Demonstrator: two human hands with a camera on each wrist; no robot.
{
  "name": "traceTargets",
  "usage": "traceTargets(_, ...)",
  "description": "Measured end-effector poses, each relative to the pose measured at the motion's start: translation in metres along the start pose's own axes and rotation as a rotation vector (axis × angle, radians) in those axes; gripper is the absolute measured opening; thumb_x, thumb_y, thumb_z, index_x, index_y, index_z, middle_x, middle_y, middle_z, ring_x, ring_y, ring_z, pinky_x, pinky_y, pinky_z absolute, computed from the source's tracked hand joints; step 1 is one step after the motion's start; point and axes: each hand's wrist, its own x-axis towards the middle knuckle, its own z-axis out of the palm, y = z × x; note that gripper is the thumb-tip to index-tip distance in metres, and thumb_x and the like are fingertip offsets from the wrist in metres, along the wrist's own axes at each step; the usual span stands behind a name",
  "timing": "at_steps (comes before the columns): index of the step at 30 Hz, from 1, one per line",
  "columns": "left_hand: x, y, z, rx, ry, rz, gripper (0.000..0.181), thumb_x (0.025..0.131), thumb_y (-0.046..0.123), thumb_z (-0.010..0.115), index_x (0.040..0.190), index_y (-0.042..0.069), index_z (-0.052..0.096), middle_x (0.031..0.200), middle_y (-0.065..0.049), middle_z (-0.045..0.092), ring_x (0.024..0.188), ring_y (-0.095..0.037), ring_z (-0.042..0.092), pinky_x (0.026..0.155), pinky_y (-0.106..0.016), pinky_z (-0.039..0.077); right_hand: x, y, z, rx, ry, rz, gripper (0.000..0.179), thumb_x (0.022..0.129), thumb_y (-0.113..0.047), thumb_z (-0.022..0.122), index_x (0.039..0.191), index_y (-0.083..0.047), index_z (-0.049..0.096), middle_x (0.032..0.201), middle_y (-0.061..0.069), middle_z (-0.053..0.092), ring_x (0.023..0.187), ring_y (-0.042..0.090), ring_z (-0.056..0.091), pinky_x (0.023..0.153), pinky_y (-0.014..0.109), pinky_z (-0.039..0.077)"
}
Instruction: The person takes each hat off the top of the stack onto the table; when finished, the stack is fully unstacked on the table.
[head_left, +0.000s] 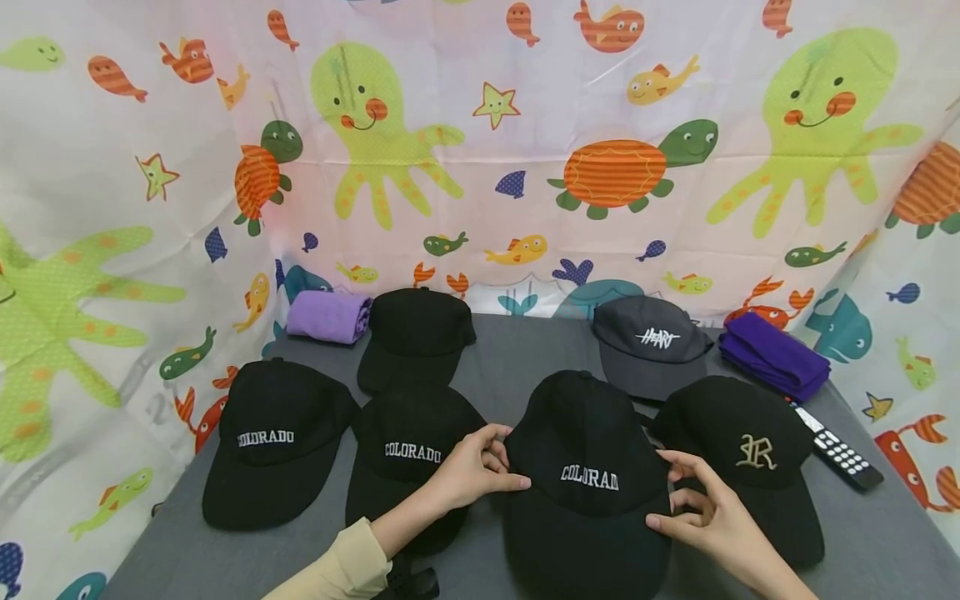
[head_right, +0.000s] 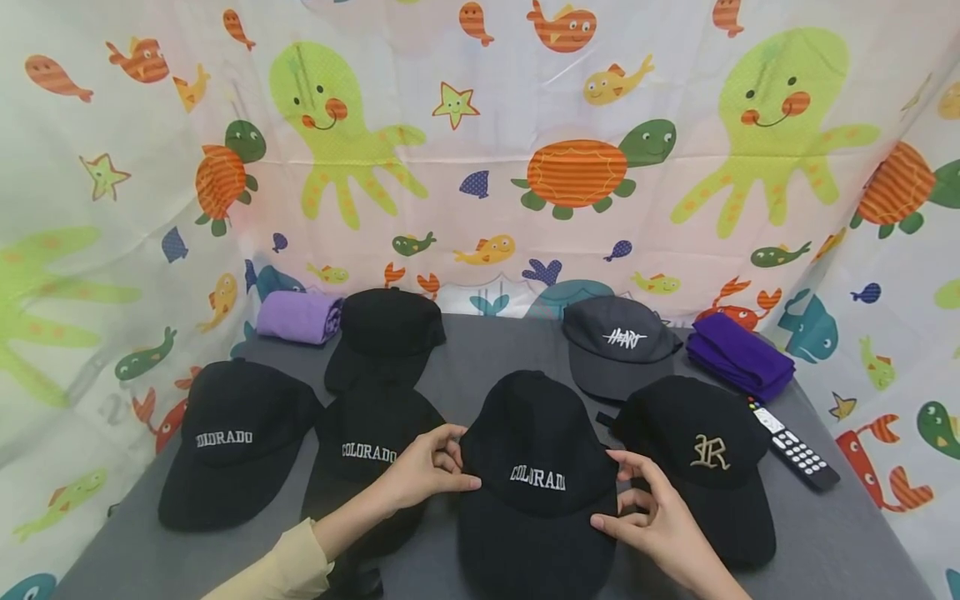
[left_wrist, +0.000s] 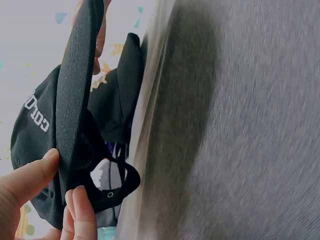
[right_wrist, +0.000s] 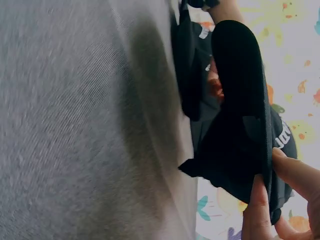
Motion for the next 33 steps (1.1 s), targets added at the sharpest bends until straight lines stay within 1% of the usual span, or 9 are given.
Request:
traceTargets(6,-0.012,0.001,0.002,-0.100,-0.073,-0.063,0.070,0.075,0.020,0.078,0.133,0.001,0.042,0.085,-0.005,0.057,0.069,-0.013,0.063,0.067,-0.026,0.048,-0.007,-0.012,-0.006,0.010,-0.050,0.135,0.072,0.077,-0.006,0.073,0.136,-0.008,0.032,0.103,0.011,0.029,0.071,0.014,0.056,0.056,0.028,0.047)
traceTargets(9,-0.015,0.001,0.002,-0.138,-0.093,-0.093,0.071,0.076,0.020,0.077,0.134,0.001,0.041,0.085,-0.005,0.056,0.067,-0.012,0.063,0.067,-0.027,0.048,-0.008,-0.012,-0.007,0.023,-0.068,0.169,0.072,0.077,-0.006,0.073,0.136,-0.007,0.031,0.102,0.011,0.027,0.070,0.015,0.056,0.057,0.028,0.048)
traceTargets(11,-0.014,-0.002,0.003,-0.151,-0.095,-0.101,0.071,0.076,0.018,0.077,0.134,0.000,0.040,0.085,-0.005,0.056,0.066,-0.012,0.063,0.066,-0.027,0.048,-0.007,-0.009,-0.005,0.038,-0.066,0.147,0.071,0.078,-0.005,0.072,0.136,-0.007,0.032,0.101,0.011,0.029,0.069,0.014,0.056,0.056,0.028,0.048)
traceTargets(15,-0.005,-0.010,0.003,-0.151,-0.077,-0.111,0.071,0.076,0.017,0.077,0.134,0.000,0.040,0.085,-0.006,0.056,0.066,-0.012,0.064,0.064,-0.027,0.049,-0.003,0.000,0.000,0.038,-0.040,0.057,0.069,0.078,-0.003,0.072,0.136,-0.007,0.035,0.101,0.009,0.033,0.067,0.011,0.056,0.054,0.028,0.048)
traceTargets(18,0.002,-0.016,0.003,-0.131,-0.062,-0.118,0.071,0.076,0.018,0.077,0.134,-0.001,0.040,0.086,-0.007,0.057,0.066,-0.012,0.063,0.061,-0.026,0.048,0.003,0.008,0.004,0.022,-0.023,0.009,0.069,0.076,-0.003,0.073,0.135,-0.006,0.036,0.102,0.009,0.035,0.066,0.010,0.057,0.054,0.027,0.049)
traceTargets(21,0.006,-0.022,0.004,-0.104,-0.045,-0.109,0.072,0.076,0.018,0.077,0.133,-0.004,0.040,0.087,-0.007,0.057,0.065,-0.011,0.062,0.057,-0.026,0.046,0.010,0.017,0.006,0.019,-0.014,-0.004,0.070,0.075,-0.003,0.074,0.134,-0.005,0.037,0.102,0.011,0.035,0.065,0.008,0.058,0.053,0.026,0.049)
traceTargets(26,0.013,-0.028,0.009,0.021,-0.004,-0.039,0.069,0.076,0.019,0.077,0.132,-0.004,0.042,0.086,-0.008,0.056,0.062,-0.008,0.060,0.053,-0.023,0.047,0.017,0.029,0.008,0.010,0.000,-0.031,0.070,0.075,0.001,0.074,0.134,-0.003,0.036,0.104,0.012,0.036,0.065,0.007,0.059,0.053,0.025,0.049)
traceTargets(28,0.015,-0.029,0.012,0.071,0.008,-0.015,0.066,0.077,0.019,0.076,0.130,-0.004,0.045,0.085,-0.009,0.056,0.060,-0.008,0.059,0.052,-0.023,0.047,0.019,0.033,0.008,0.006,0.001,-0.027,0.070,0.075,0.002,0.073,0.134,-0.001,0.035,0.106,0.015,0.036,0.065,0.007,0.058,0.054,0.025,0.049)
traceTargets(33,0.020,-0.031,0.014,0.132,0.007,0.003,0.062,0.080,0.019,0.073,0.130,-0.004,0.045,0.083,-0.008,0.055,0.057,-0.010,0.060,0.051,-0.023,0.047,0.025,0.045,0.010,-0.019,0.004,0.006,0.070,0.075,0.000,0.074,0.133,0.000,0.035,0.108,0.018,0.037,0.067,0.008,0.058,0.055,0.026,0.049)
